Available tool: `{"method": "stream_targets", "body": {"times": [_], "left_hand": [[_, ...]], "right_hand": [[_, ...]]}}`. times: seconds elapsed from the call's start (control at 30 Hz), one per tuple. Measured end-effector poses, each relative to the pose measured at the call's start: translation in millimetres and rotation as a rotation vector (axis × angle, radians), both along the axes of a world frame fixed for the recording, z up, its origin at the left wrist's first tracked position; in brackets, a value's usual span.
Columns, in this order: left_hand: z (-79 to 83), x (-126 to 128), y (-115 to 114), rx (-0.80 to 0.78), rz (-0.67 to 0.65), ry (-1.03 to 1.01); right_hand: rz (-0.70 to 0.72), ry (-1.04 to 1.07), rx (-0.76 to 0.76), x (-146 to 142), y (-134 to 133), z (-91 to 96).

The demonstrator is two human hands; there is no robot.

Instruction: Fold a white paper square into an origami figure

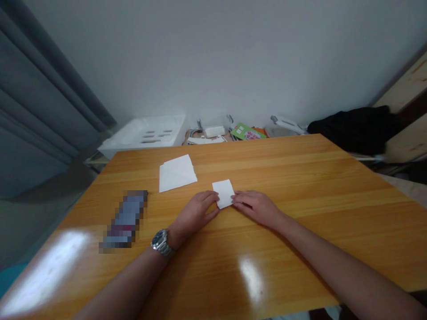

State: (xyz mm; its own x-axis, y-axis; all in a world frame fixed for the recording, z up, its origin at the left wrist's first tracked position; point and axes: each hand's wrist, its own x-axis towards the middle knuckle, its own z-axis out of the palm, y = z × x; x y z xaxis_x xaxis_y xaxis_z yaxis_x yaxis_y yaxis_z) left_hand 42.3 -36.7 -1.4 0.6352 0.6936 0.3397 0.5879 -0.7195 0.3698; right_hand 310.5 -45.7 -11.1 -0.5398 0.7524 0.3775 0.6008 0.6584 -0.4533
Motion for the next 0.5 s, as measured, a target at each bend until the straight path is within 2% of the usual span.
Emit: {"method": "stream_targets", "body": {"times": [0.33,0.5], "left_hand": [[1.6,2.0,1.6,0.025,0.064,0.054],[1.9,2.9,2.1,-0.019,0.071,0.036]], "right_hand": [[-0.076,0.037,-0.098,-4.8,-6.1,8.1],[-0.067,0.069,-0.074,-4.2,-2.8,7.8]]}}
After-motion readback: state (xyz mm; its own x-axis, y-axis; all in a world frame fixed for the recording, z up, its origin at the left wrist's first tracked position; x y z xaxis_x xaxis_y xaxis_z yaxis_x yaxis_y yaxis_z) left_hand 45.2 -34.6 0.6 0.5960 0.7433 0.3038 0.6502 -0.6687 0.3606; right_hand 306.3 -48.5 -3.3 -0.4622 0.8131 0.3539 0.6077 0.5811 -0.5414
